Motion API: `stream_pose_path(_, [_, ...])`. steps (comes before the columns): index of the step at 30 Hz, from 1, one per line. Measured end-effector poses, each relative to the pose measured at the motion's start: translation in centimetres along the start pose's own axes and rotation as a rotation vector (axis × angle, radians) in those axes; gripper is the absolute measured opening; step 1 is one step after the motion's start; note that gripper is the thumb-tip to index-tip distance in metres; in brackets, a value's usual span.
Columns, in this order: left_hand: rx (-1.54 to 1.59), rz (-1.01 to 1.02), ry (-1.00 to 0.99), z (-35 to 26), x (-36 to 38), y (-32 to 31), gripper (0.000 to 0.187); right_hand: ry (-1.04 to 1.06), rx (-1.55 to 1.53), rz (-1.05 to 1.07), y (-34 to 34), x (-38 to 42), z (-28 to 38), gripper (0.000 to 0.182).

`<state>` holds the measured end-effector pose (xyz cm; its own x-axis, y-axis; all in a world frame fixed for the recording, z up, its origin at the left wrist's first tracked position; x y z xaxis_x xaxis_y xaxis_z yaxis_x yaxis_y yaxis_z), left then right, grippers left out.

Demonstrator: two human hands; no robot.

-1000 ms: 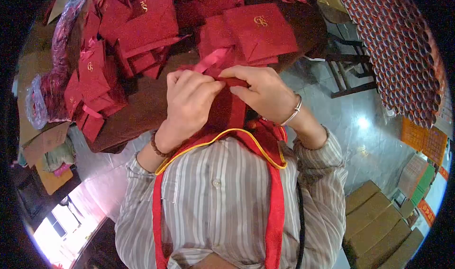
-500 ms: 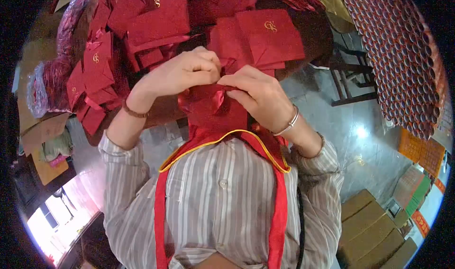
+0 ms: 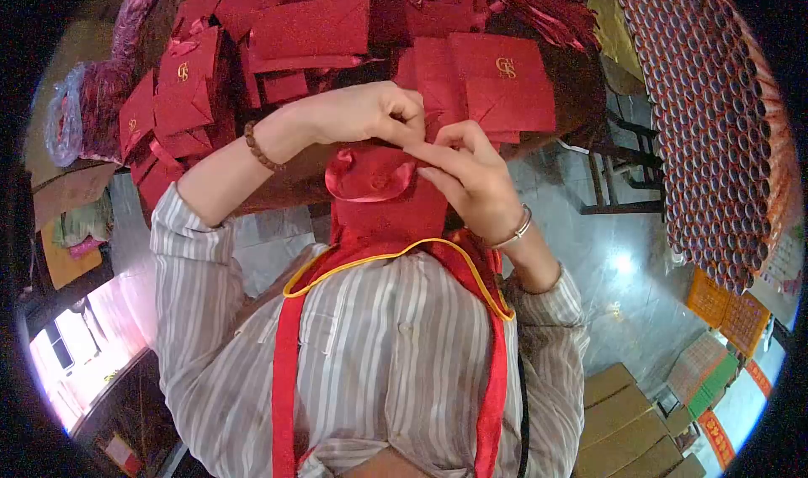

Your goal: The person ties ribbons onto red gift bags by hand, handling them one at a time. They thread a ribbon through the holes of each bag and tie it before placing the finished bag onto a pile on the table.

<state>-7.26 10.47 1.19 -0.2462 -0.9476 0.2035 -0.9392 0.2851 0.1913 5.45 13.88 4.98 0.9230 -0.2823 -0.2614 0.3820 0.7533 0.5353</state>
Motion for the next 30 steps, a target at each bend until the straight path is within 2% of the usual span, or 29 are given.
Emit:
stream_pose_path(1, [0.0, -0.002, -0.001, 0.1, -0.3, 0.0, 0.017, -0.014, -0.006, 0.0, 0.1, 0.1, -0.4, 0.031])
stream_pose_path(5, [-0.006, -0.319, 0.054, 0.4, -1.5, 3.0, 0.016, 0.016, -0.12, 0.065, -0.5, 0.1, 0.1, 0.032])
stream_pose_path(7, [0.01, -0.436, -0.085, -1.6, -1.7, 3.8, 0.017, -0.023, -0.079, 0.07, -0.3, 0.1, 0.0, 0.032])
stream_pose_path(9, [-0.08, -0.643, -0.064, -2.5, -1.8, 6.1, 0.019, 0.001, -0.077, 0.069, -0.2, 0.3, -0.1, 0.032])
stream_pose_path(10, [-0.247, -0.707, -0.091, -3.0, -1.6, 6.5, 0.021, 0.002, -0.079, 0.069, -0.3, 0.3, 0.0, 0.032])
stream_pose_path(11, [-0.246, -0.707, -0.091, -2.9, -1.6, 6.5, 0.021, -0.002, -0.086, 0.069, -0.2, 0.3, 0.0, 0.032])
stream_pose_path(14, [-0.283, -0.681, -0.34, -2.8, -1.7, 5.6, 0.032, -0.043, -0.087, 0.044, 0.7, 0.8, -0.1, 0.033])
stream_pose_path(15, [-0.285, -0.677, -0.345, -2.8, -0.8, 6.0, 0.032, -0.075, -0.087, 0.017, 1.2, 0.9, -0.4, 0.033])
stream_pose_path(17, [0.058, -0.343, -0.051, -0.7, 0.8, 5.4, 0.035, -0.122, -0.122, -0.016, 2.4, 1.1, -0.9, 0.031])
stream_pose_path(18, [0.053, -0.333, -0.052, -0.4, 1.8, 5.1, 0.035, -0.168, -0.159, -0.043, 3.0, 1.3, -1.3, 0.03])
stream_pose_path(20, [0.134, -0.487, -0.076, 0.8, 3.7, 4.8, 0.032, -0.162, -0.2, -0.094, 4.1, 1.5, -2.0, 0.028])
stream_pose_path(21, [0.13, -0.478, -0.083, 0.9, 4.5, 4.2, 0.032, -0.15, -0.241, -0.134, 4.6, 1.5, -2.2, 0.026])
stream_pose_path(22, [0.402, -0.42, -0.006, 1.6, 5.2, 3.1, 0.033, -0.228, -0.406, -0.198, 4.9, 1.7, -2.6, 0.021])
stream_pose_path(23, [0.669, -0.354, 0.073, 2.2, 5.5, 1.8, 0.033, -0.226, -0.397, -0.207, 5.3, 1.6, -3.1, 0.021])
stream_pose_path(25, [0.482, -0.191, 0.054, 1.3, 4.8, -0.2, 0.033, 0.096, -0.454, -0.075, 5.8, 0.7, -2.8, 0.022])
stream_pose_path(26, [0.387, -0.195, 0.03, 0.1, 4.2, -1.1, 0.032, 0.034, -0.652, -0.141, 5.7, 0.2, -3.3, 0.016])
stream_pose_path(27, [0.532, -0.168, 0.025, -0.6, 3.5, -2.2, 0.031, 0.034, -0.636, -0.15, 5.6, -0.4, -3.8, 0.016])
stream_pose_path(29, [0.441, -0.263, -0.075, -1.6, 1.4, -2.8, 0.039, 0.314, -0.976, -0.112, 6.2, -1.7, -3.8, 0.009])
stream_pose_path(30, [0.436, -0.253, -0.092, -2.4, 0.6, -3.1, 0.039, 0.379, -1.167, -0.114, 6.0, -2.2, -3.8, 0.008])
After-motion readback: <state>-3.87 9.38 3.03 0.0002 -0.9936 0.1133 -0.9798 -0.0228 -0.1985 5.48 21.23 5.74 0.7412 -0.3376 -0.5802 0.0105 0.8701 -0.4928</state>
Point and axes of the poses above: each hand's wrist, its own x-axis away from the middle knuckle, its own y-axis out of the back of the hand, z = x × y, the point moved 6 cm from there along -x, towards the middle knuckle, and after that the axes turned 1 degree about -x, right-handed, at the moved point
